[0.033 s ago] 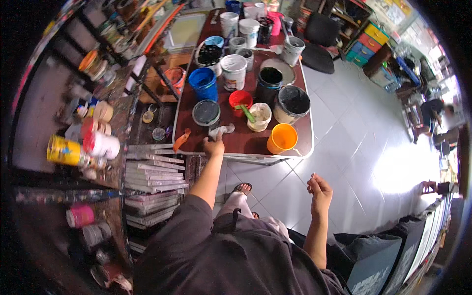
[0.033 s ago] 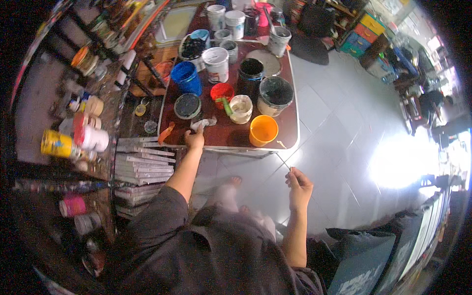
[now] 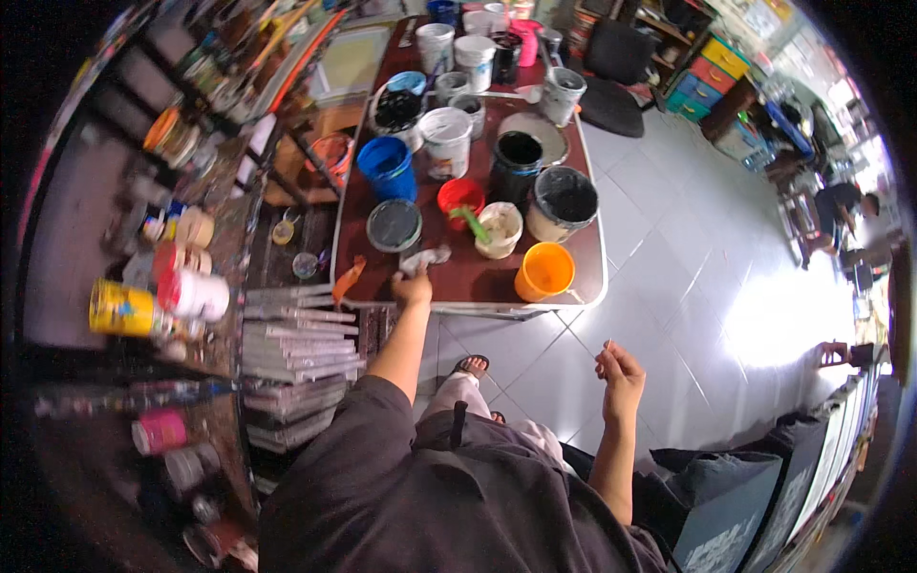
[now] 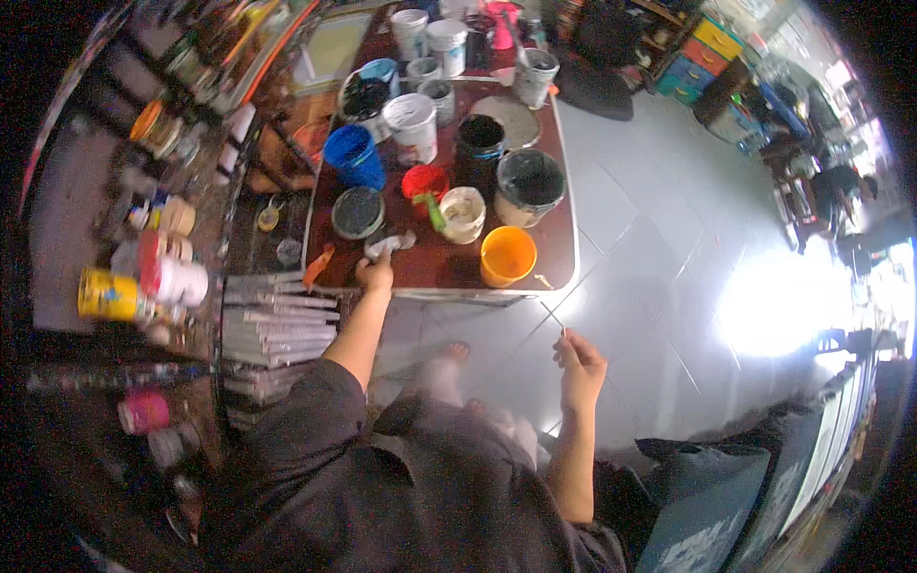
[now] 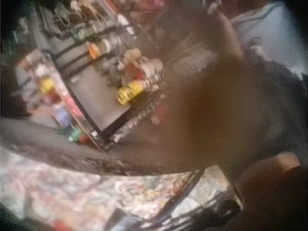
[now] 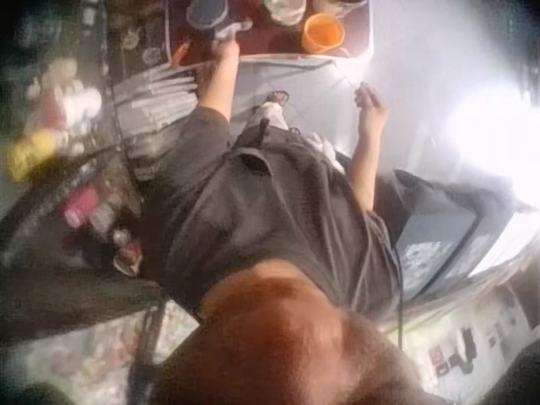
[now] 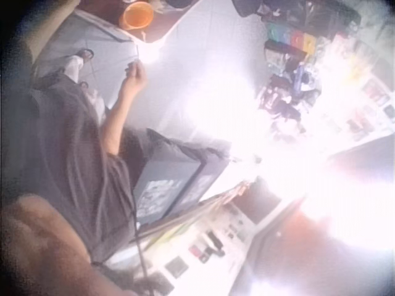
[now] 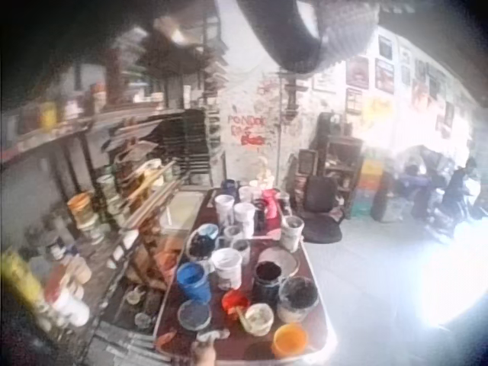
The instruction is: The person removes masking tape from the edges of a screen printing frame, cleans the frame with a cloth, and uses a small stick to scrape or mark the screen surface. The person handles the frame, tape, cloth, and stick throughout the process.
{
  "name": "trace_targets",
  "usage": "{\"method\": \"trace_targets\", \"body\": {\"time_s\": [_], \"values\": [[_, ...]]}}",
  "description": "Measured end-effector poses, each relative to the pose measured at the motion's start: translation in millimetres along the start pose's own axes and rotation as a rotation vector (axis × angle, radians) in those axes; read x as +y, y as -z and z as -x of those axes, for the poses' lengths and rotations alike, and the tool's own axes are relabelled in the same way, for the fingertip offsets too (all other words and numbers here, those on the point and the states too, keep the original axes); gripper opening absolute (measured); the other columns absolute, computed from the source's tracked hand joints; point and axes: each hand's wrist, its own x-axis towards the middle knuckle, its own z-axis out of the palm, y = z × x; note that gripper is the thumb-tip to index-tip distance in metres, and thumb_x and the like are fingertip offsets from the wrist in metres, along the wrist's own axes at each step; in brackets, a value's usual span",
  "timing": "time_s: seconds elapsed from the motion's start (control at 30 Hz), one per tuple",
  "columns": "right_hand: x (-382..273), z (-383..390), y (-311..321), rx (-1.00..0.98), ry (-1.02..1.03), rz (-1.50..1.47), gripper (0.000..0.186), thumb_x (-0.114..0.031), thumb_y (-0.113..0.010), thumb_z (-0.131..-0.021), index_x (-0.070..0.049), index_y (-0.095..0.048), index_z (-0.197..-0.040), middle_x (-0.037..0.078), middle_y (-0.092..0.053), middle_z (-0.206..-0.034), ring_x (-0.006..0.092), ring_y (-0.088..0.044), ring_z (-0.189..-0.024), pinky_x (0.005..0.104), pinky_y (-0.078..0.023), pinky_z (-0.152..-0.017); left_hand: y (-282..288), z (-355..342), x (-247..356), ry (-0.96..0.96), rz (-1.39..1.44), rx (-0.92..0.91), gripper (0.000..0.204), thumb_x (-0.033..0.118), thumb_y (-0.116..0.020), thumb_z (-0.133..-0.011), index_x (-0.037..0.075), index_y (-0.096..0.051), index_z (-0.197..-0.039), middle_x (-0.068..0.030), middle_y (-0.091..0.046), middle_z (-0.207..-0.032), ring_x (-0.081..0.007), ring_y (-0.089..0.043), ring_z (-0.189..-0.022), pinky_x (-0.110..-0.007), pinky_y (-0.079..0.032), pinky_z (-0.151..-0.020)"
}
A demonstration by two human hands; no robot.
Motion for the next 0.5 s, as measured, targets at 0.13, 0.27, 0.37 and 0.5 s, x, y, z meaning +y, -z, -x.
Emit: {"method": "trace_targets", "body": {"time_s": [0.13,0.27,0.37,0.5], "values": [[1,6,10,0.173,-0.062,-0.086,0.017,-0.006,-0.062,-0.08,0.002,-0.065,-0.095,0.005,-0.062,-0.074,0.0101,-0.054,-0.064,0.022,-0.041,-0.058,-3,10,13,0.354,0.383,-0.217,0.021,0.011,-0.067,-0.073,-0.002,-0.064,-0.089,-0.0052,-0.064,-0.079,-0.0156,-0.059,-0.068,-0.029,-0.047,-0.063],[-7,27,27,0.385,-0.012,-0.159,0.02,-0.009,-0.063,-0.082,0.003,-0.064,-0.097,0.006,-0.062,-0.079,0.0118,-0.057,-0.069,0.0234,-0.045,-0.062,31,54,13,0.172,0.22,-0.616,0.015,-0.001,-0.057,-0.077,-0.003,-0.062,-0.091,-0.0053,-0.062,-0.085,-0.0154,-0.06,-0.072,-0.027,-0.048,-0.056],[-9,43,43,0.427,0.038,-0.155,0.019,-0.008,-0.062,-0.083,0.002,-0.064,-0.099,0.005,-0.063,-0.082,0.0104,-0.057,-0.073,0.0235,-0.047,-0.065,34,108,45,0.137,0.234,-0.952,0.018,-0.007,-0.054,-0.079,-0.004,-0.062,-0.095,-0.0063,-0.064,-0.087,-0.014,-0.061,-0.072,-0.025,-0.048,-0.061],[-15,106,74,0.557,0.16,-0.191,0.018,-0.006,-0.06,-0.084,0.003,-0.064,-0.098,0.004,-0.062,-0.079,0.0101,-0.055,-0.071,0.0228,-0.045,-0.064,22,183,78,-0.273,0.118,-1.446,0.016,0.0,-0.054,-0.085,-0.005,-0.061,-0.099,-0.0061,-0.064,-0.09,-0.0116,-0.06,-0.077,-0.025,-0.049,-0.067]]}}
